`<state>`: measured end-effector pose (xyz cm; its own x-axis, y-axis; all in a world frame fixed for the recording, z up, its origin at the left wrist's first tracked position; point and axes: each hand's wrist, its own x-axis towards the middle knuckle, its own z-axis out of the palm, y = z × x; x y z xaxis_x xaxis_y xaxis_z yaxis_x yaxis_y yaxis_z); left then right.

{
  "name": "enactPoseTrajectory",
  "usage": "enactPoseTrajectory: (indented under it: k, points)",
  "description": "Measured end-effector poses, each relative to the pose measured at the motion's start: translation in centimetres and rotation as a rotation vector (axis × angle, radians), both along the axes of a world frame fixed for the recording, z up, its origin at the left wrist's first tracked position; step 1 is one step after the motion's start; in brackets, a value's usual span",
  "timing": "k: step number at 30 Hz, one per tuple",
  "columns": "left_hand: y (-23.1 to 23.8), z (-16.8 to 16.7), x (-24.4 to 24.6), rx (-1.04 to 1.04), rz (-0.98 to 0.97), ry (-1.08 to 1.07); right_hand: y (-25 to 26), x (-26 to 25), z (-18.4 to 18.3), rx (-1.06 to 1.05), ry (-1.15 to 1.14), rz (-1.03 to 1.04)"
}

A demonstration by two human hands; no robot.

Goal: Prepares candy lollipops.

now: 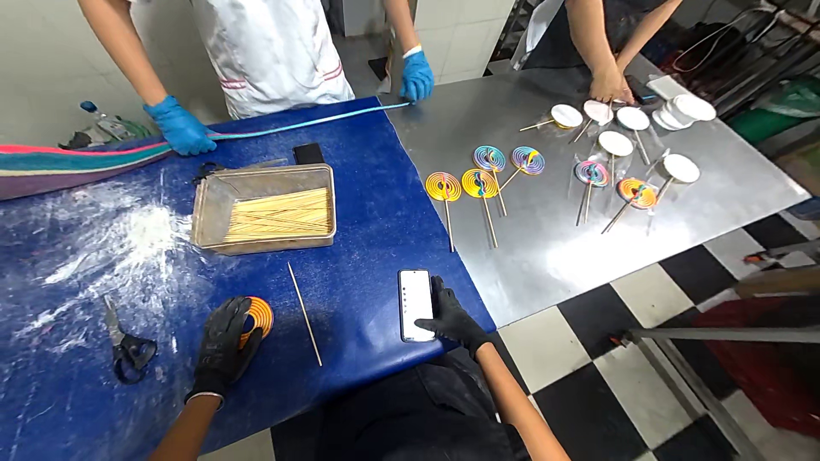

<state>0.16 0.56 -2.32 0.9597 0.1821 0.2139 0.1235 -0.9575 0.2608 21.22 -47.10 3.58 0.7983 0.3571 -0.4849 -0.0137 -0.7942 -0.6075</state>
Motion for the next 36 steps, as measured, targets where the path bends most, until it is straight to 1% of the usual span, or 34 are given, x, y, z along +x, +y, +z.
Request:
enactPoseTrajectory:
  k: [5, 13, 20, 22, 24, 26, 28, 36]
  points:
    - [0.2, -0.2, 0.0, 0.011, 0.002, 0.003, 0.2, -0.1, -0.2, 0.052, -0.030, -0.070]
    - [0.0, 0.0, 0.1, 0.000, -0.006, -0.011, 0.5, -0.2, -0.3, 0.040, -0.054, -0.080]
    - [-0.2, 0.3, 0.1, 0.006, -0.004, 0.003, 0.9, -0.4, -0.9, -0.003, -0.126, -0.101]
    - [-0.1, 0.3, 0.1, 0.008, -0.007, -0.008, 0.6, -0.4, -0.4, 0.026, -0.088, -0.064]
    - [0.0, 0.2, 0.1, 0.006, -0.008, -0.014, -0.4, 0.0, 0.2, 0.101, -0.003, -0.028]
    - [-0.1, 0.3, 0.1, 0.002, -0.003, -0.004, -1.4, 0.1, 0.0, 0.231, 0.040, -0.052]
    - [-0.2, 0.4, 0.2, 0.004, 0.003, 0.005, -1.8, 0.2, -0.3, 0.307, 0.058, -0.078]
    - [-0.1, 0.2, 0.2, -0.001, 0.011, 0.007, -1.3, 0.5, -1.3, 0.233, 0.003, -0.121]
